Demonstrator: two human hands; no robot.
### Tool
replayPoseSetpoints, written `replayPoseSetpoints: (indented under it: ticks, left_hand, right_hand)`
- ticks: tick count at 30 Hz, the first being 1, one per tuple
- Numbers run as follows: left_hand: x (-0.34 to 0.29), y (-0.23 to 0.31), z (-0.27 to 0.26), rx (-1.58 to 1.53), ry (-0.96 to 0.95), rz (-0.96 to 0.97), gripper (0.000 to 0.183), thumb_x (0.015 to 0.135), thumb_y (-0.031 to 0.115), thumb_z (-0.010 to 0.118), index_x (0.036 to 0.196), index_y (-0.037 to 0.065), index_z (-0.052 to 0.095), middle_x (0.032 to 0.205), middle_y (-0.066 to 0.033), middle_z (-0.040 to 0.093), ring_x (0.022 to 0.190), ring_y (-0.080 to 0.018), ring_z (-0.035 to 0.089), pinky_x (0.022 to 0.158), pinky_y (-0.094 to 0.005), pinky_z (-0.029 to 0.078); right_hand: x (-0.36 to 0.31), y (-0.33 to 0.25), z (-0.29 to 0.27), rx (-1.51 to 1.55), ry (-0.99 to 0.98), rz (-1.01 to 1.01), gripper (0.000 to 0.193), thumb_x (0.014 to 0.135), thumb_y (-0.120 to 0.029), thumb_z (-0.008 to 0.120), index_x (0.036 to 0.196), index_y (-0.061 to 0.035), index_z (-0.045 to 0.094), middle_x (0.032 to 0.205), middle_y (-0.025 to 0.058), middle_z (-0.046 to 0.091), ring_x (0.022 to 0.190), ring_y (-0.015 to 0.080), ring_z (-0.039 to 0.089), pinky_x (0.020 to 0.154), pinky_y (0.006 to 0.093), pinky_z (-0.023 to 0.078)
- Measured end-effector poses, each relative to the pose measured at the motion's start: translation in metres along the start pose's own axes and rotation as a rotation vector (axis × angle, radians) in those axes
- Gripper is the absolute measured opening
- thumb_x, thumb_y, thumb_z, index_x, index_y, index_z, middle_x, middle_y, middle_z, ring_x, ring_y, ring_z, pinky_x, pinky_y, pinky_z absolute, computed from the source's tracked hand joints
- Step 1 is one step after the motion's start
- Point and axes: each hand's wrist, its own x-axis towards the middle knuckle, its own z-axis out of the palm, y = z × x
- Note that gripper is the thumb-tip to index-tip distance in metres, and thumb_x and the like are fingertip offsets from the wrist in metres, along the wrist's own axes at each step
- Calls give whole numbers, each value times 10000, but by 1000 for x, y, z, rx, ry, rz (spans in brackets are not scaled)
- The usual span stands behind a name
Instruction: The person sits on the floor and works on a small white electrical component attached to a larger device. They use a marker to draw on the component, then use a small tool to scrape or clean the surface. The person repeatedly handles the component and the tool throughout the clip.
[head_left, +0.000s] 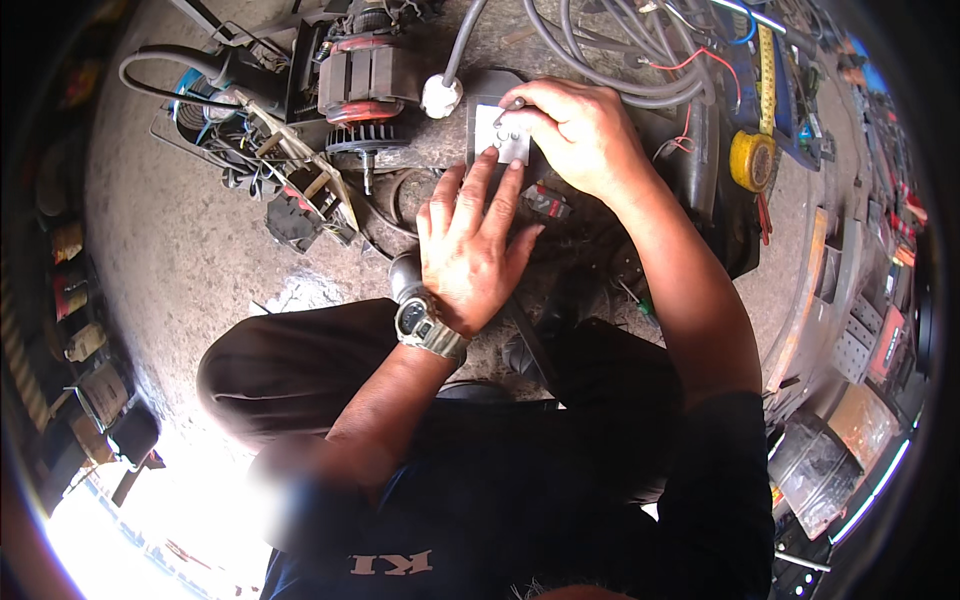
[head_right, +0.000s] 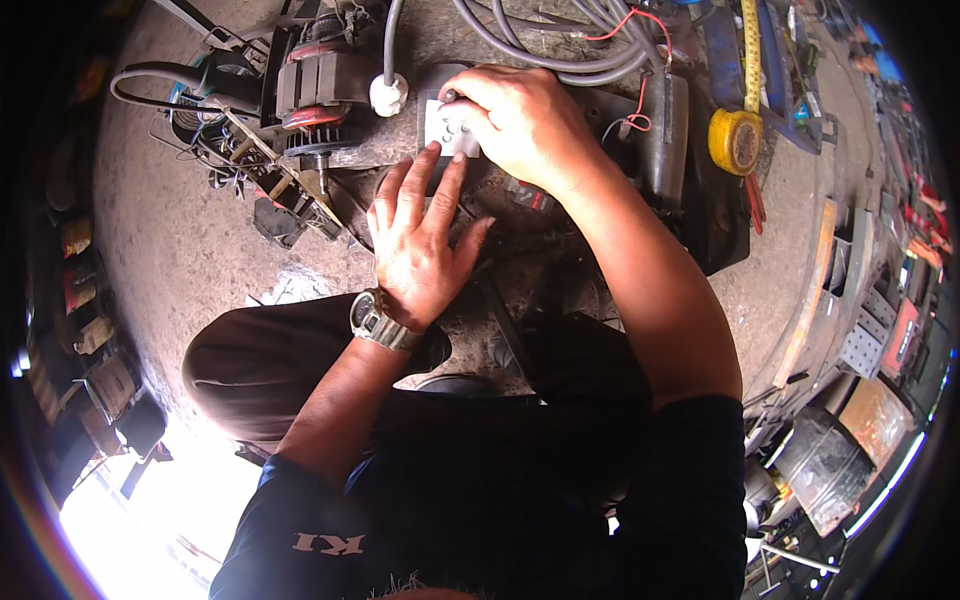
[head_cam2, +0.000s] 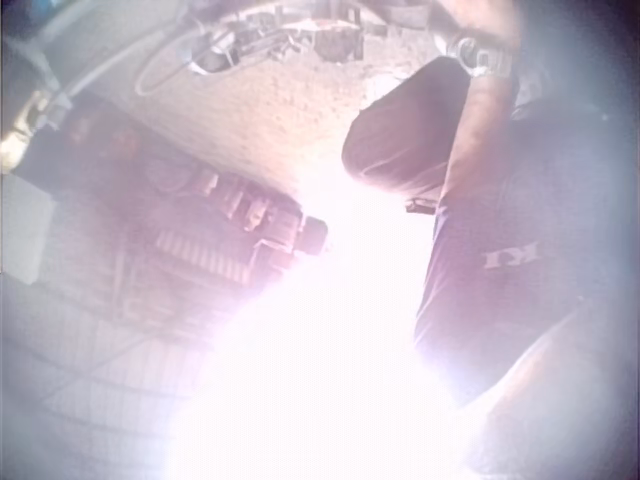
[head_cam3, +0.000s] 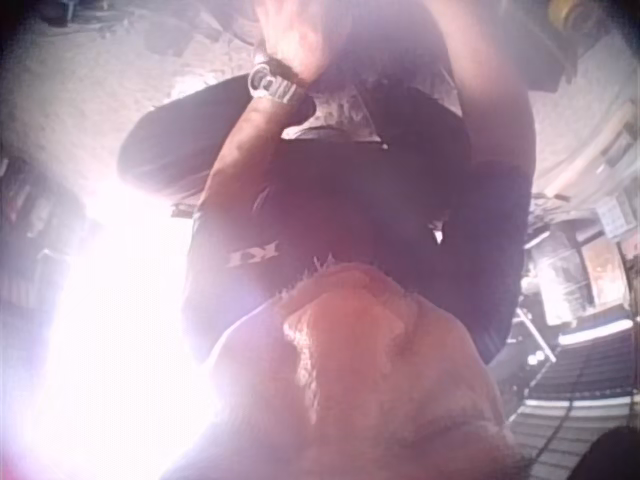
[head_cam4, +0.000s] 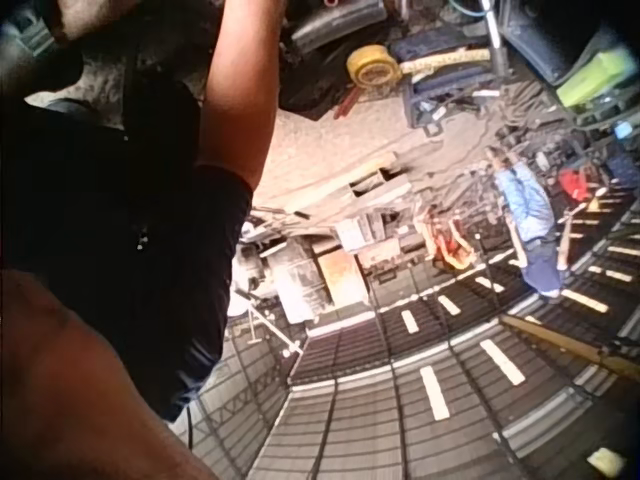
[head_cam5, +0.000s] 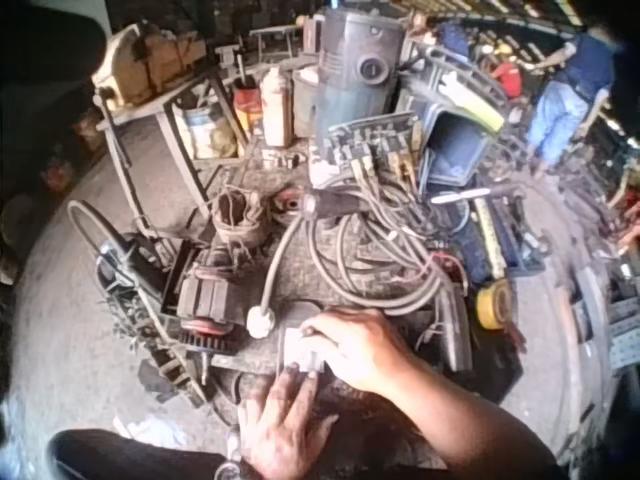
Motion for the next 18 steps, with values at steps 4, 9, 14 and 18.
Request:
replayPoseSetpoints:
  ticks: [4,9,14,18]
  left_hand:
    - [2,8,6,72,-71,-46,912,847,433,897,1638,181,519,1697,-157,420,1499,-449,430,1197,-628,378]
    - [6,5,12,82,-72,-110,968,833,490,898,1659,193,488,1728,-153,378,1534,-463,386,1220,-642,343]
    - [7,4,11,82,-99,-124,974,836,480,896,1667,199,474,1748,-138,358,1554,-460,368,1219,-642,346]
    - [6,1,12,71,-111,-115,961,842,462,891,1668,205,473,1750,-138,357,1554,-458,373,1216,-636,355]
  right_hand:
    - [1,-2,0,-18,4,0,193,978,-200,760,1080,-37,774,968,171,794,879,370,782,762,440,614]
    - [1,0,0,-4,12,-30,177,970,-181,771,1062,-30,768,970,163,794,865,370,779,749,437,609]
    - [2,-3,0,14,6,-33,161,968,-175,775,1044,-33,763,973,147,793,857,365,778,750,430,609]
    - [1,-3,0,-10,5,-26,158,973,-178,772,1042,-37,759,971,142,794,854,358,779,744,426,611]
